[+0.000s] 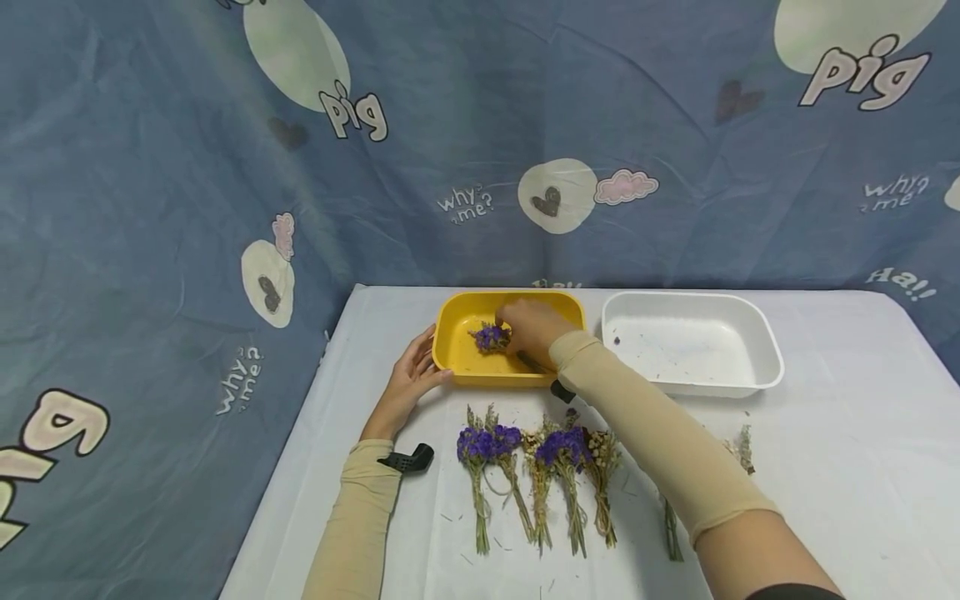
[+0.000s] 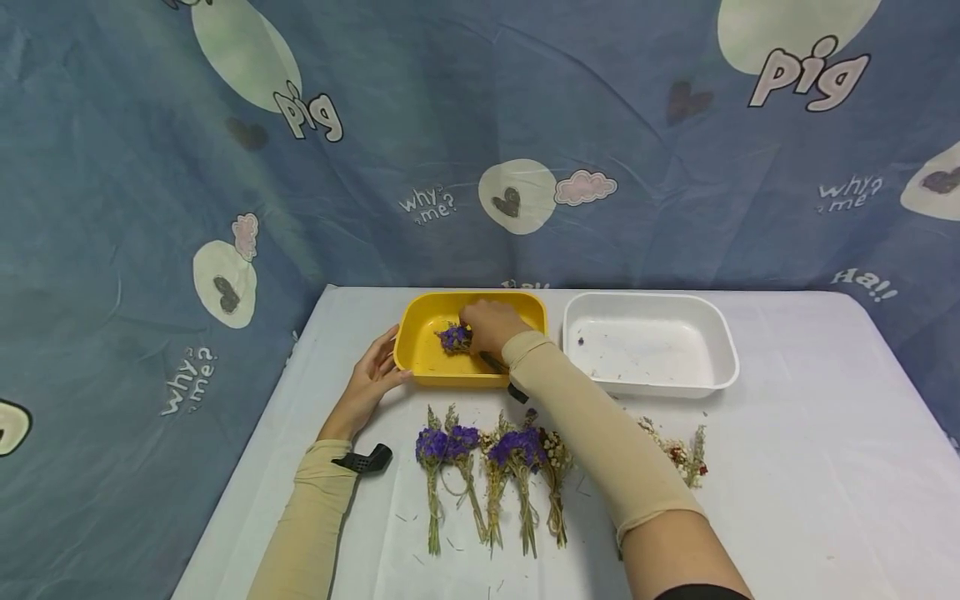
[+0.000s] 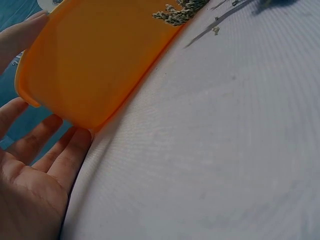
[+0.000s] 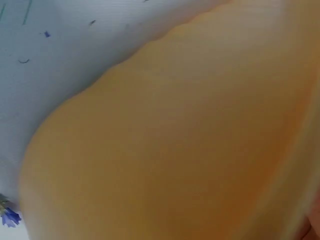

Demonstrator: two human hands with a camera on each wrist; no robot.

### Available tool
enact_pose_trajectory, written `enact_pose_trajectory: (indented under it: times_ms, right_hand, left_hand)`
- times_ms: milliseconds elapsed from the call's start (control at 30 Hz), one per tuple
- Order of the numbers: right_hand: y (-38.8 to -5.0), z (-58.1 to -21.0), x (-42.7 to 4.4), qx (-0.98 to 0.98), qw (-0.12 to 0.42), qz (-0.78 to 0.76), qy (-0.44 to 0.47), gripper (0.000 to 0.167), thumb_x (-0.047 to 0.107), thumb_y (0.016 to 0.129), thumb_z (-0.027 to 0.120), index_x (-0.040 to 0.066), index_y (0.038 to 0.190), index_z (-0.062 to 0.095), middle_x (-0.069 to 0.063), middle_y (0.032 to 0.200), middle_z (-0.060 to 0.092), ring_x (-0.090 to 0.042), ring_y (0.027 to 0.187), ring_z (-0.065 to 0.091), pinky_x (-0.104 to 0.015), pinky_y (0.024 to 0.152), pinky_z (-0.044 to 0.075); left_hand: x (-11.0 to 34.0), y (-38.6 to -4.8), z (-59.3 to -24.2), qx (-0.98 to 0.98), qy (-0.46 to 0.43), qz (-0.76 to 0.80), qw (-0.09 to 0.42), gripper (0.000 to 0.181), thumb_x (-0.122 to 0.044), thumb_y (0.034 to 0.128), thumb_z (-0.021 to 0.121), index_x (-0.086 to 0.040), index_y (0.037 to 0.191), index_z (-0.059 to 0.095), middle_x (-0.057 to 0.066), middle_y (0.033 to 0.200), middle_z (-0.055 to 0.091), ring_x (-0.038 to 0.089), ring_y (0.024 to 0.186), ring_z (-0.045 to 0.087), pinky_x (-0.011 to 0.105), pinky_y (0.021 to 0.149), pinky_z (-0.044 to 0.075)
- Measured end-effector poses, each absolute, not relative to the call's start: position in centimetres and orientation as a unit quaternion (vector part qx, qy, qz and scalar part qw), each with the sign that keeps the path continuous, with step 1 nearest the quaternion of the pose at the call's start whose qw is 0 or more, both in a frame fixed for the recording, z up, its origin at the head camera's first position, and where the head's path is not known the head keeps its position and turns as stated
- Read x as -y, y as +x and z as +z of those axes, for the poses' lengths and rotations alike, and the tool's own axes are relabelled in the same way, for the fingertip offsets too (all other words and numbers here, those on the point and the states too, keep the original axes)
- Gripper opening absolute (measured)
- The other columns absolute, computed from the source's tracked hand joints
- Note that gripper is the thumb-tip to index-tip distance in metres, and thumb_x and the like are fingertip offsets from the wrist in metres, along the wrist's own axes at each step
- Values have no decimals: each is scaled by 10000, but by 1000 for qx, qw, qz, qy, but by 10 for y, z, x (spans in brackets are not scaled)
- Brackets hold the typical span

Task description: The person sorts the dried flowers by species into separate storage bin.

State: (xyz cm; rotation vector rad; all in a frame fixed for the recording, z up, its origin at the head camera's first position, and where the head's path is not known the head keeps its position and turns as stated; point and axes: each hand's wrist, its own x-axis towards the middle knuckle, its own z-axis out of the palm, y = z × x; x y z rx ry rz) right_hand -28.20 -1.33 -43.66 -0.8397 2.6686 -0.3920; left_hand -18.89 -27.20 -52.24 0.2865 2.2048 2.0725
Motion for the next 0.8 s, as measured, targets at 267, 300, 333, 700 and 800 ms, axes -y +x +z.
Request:
enact_pose_trajectory:
  times_ms: [267, 300, 333, 700, 800]
  right_hand:
    - [-278, -431, 5, -928, 156, -187, -284, 625, 196, 875, 826, 119, 1448, 590, -78, 1300, 704, -248, 1076, 700, -418, 1021, 582]
    - [-278, -430, 2, -926, 156, -194, -284, 629, 197, 880, 815, 114, 1457, 579, -74, 1251, 718, -234, 1028, 703, -405, 989, 590]
    - [-278, -428, -1, -925, 156, -201, -283, 628, 192, 886, 796, 107, 1465, 568, -70, 1200, 728, -220, 981, 703, -392, 954, 597]
    - [-263, -410, -34, -921, 106, -288, -240, 480, 227, 932, 782, 16, 1344, 655, -125, 1049, 787, -273, 971, 745, -506, 1131, 512]
    - [-256, -408, -43, -921, 95, -296, -236, 454, 247, 935, 780, 23, 1314, 670, -112, 1026, 790, -266, 965, 744, -543, 1199, 437]
  left_hand:
    - [270, -189, -522, -724, 93, 682, 50, 838, -92, 938, 765, -317, 1618, 331, 78, 1627, 406, 291, 1523, 400, 200, 1165, 456]
    - [271, -189, -522, -723, 93, 683, 50, 839, -87, 938, 763, -315, 1619, 330, 82, 1626, 405, 295, 1522, 400, 201, 1164, 457]
    - [271, -189, -523, -722, 93, 683, 50, 839, -83, 938, 762, -312, 1620, 329, 86, 1626, 404, 300, 1521, 400, 202, 1163, 458]
    - [271, -189, -521, -727, 94, 679, 51, 841, -118, 941, 768, -322, 1622, 318, 70, 1646, 383, 289, 1528, 391, 222, 1182, 446]
    - [271, -188, -522, -730, 94, 675, 51, 833, -145, 947, 767, -342, 1619, 315, 50, 1653, 375, 271, 1531, 390, 240, 1194, 440]
